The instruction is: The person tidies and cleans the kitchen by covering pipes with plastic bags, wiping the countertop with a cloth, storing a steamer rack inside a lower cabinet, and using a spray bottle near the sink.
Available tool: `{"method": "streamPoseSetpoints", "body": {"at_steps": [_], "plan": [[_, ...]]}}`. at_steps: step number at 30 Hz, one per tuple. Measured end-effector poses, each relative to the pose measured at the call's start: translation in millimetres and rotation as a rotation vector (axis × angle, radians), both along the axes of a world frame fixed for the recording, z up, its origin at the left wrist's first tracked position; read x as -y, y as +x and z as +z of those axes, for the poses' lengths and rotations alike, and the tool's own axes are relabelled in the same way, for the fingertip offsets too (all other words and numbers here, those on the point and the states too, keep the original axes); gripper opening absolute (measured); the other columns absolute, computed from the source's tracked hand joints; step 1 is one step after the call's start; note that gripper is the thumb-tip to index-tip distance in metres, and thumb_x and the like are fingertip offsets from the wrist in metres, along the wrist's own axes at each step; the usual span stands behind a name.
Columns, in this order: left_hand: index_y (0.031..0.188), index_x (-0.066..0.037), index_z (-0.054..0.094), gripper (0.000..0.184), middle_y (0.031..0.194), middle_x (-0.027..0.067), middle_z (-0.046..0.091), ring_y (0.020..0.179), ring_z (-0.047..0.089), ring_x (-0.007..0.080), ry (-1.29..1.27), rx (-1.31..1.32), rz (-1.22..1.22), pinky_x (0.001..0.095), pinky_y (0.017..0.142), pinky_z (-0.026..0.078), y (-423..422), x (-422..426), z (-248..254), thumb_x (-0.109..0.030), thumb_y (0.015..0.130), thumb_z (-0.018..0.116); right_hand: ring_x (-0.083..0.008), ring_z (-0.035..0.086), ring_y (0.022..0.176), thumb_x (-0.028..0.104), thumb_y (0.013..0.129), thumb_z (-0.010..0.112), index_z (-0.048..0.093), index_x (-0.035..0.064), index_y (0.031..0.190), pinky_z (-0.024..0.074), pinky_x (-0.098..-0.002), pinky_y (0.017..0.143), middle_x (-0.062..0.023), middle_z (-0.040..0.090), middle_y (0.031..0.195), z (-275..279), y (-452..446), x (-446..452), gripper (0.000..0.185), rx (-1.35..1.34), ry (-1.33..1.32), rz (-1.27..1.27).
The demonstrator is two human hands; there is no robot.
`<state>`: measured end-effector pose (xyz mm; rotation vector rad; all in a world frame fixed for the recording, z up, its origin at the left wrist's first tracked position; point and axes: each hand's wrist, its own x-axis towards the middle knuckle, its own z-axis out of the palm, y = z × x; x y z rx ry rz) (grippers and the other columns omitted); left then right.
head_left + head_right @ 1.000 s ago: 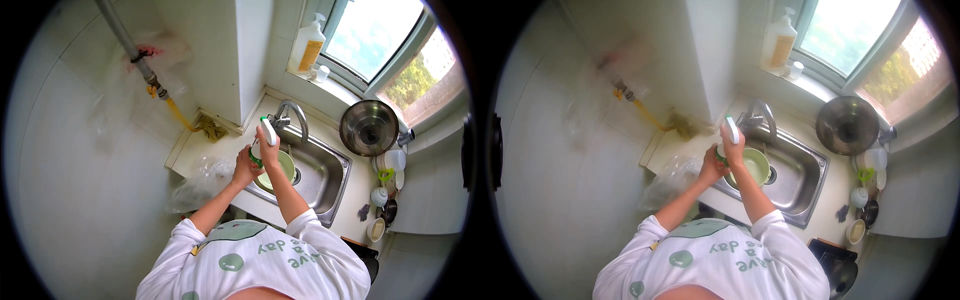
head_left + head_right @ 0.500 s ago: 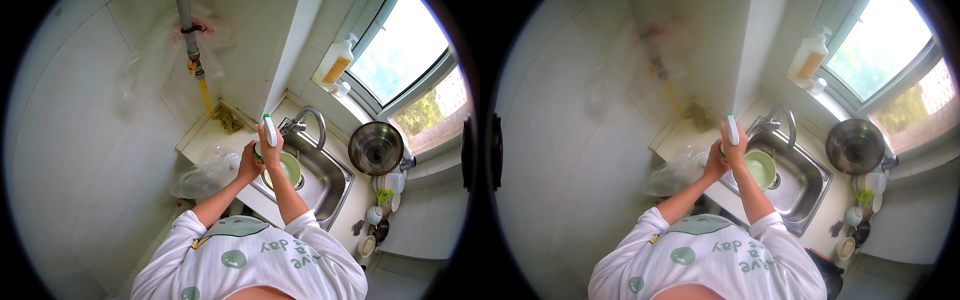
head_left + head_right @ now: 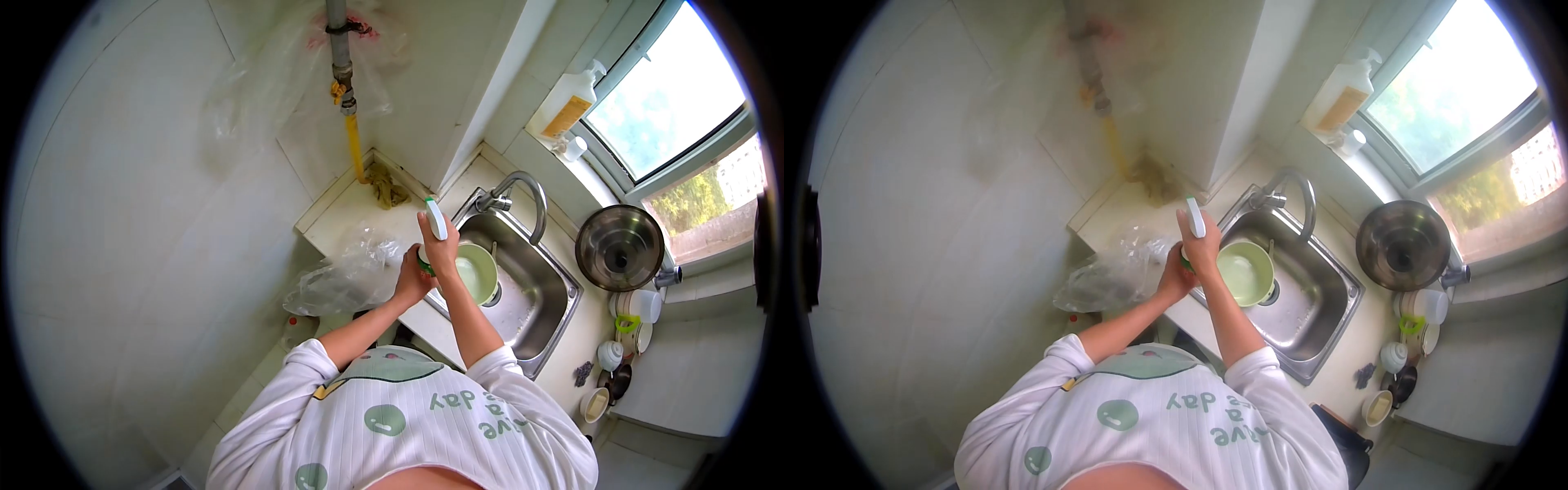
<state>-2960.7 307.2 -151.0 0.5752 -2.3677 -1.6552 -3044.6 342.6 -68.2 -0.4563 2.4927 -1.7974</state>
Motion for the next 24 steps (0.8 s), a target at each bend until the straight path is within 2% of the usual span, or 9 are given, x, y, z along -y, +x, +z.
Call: {"method": "streamPoseSetpoints", "body": {"at_steps": [2,10,12,13,14,16,17,22,24], "plan": [[0.131,0.002,0.029,0.080,0.126,0.0246,0.043,0.117,0.043,0.0414,-0.148,-0.102,0.077,0.0446,0.096,0.041,-4.5,11.2,4.1,-0.016,0.068,0.074,-0.0283,0.054,0.064,0.029,0.084,0.070,0.062,0.0006,0.086,0.0445,-0.0380,0.063,-0.0147,0.061,0.073,15.9,1.6,11.0,0.029,0.012,-0.119,0.025],[0.129,0.003,0.032,0.083,0.125,0.0256,0.044,0.117,0.045,0.0389,-0.025,-0.037,0.080,0.0437,0.095,0.042,-1.3,19.8,19.4,-0.017,0.063,0.079,-0.0313,0.057,0.066,0.034,0.082,0.070,0.062,0.0003,0.085,0.0462,-0.0383,0.066,-0.0173,0.063,0.074,9.2,-3.0,21.0,0.035,-0.005,-0.014,0.042],[0.120,0.003,0.041,0.070,0.115,0.0188,0.054,0.110,0.054,0.0311,0.074,0.083,-0.052,0.0379,0.092,0.044,6.5,12.9,42.5,-0.015,0.064,0.078,-0.0325,0.057,0.066,0.037,0.083,0.069,0.063,0.0003,0.084,0.0461,-0.0395,0.066,-0.0177,0.062,0.073,-2.1,-0.2,8.2,0.037,0.033,0.043,-0.042],[0.121,0.004,0.041,0.071,0.116,0.0199,0.054,0.111,0.054,0.0319,0.096,0.054,-0.046,0.0384,0.093,0.044,8.7,3.5,28.3,-0.015,0.063,0.078,-0.0155,0.056,0.065,0.039,0.084,0.069,0.063,-0.0011,0.087,0.0462,-0.0324,0.063,-0.0078,0.062,0.071,-13.5,-0.9,1.7,0.041,-0.003,0.101,-0.068],[0.121,0.004,0.041,0.071,0.116,0.0199,0.054,0.111,0.054,0.0319,0.101,0.056,-0.046,0.0384,0.093,0.044,11.6,-5.2,13.8,-0.015,0.063,0.078,-0.0155,0.056,0.065,0.039,0.084,0.069,0.063,-0.0011,0.087,0.0462,-0.0324,0.063,-0.0078,0.062,0.071,-25.2,-0.8,-7.5,0.041,-0.001,0.105,-0.068],[0.122,0.004,0.041,0.073,0.118,0.0206,0.054,0.112,0.054,0.0323,0.097,0.074,-0.073,0.0386,0.093,0.044,15.6,-18.2,0.2,-0.015,0.063,0.079,-0.0162,0.057,0.065,0.041,0.084,0.069,0.063,-0.0015,0.085,0.0459,-0.0330,0.062,-0.0075,0.062,0.070,-29.9,3.7,-23.1,0.042,0.144,0.096,-0.086],[0.122,0.005,0.040,0.074,0.118,0.0209,0.053,0.112,0.054,0.0326,0.101,0.077,-0.082,0.0387,0.093,0.044,16.5,-23.4,-6.7,-0.015,0.062,0.079,-0.0298,0.058,0.068,0.038,0.082,0.069,0.063,-0.0007,0.087,0.0466,-0.0396,0.068,-0.0161,0.063,0.073,-32.2,4.5,-30.0,0.040,0.193,0.140,-0.103],[0.130,0.004,0.032,0.092,0.123,0.0260,0.049,0.114,0.050,0.0407,0.067,0.121,-0.112,0.0445,0.094,0.044,13.3,-30.0,-10.6,-0.024,0.059,0.083,-0.0291,0.058,0.067,0.038,0.083,0.069,0.064,-0.0013,0.087,0.0468,-0.0393,0.068,-0.0158,0.063,0.073,-42.2,-0.8,-37.2,0.040,0.100,0.076,-0.124],[0.130,0.004,0.031,0.092,0.123,0.0260,0.048,0.115,0.049,0.0410,0.070,0.122,-0.105,0.0448,0.094,0.044,8.6,-26.2,-7.6,-0.024,0.060,0.083,-0.0135,0.056,0.062,0.039,0.083,0.069,0.065,-0.0018,0.087,0.0454,-0.0310,0.060,-0.0061,0.062,0.068,-42.5,-8.3,-30.8,0.041,0.092,0.139,-0.070]]}}
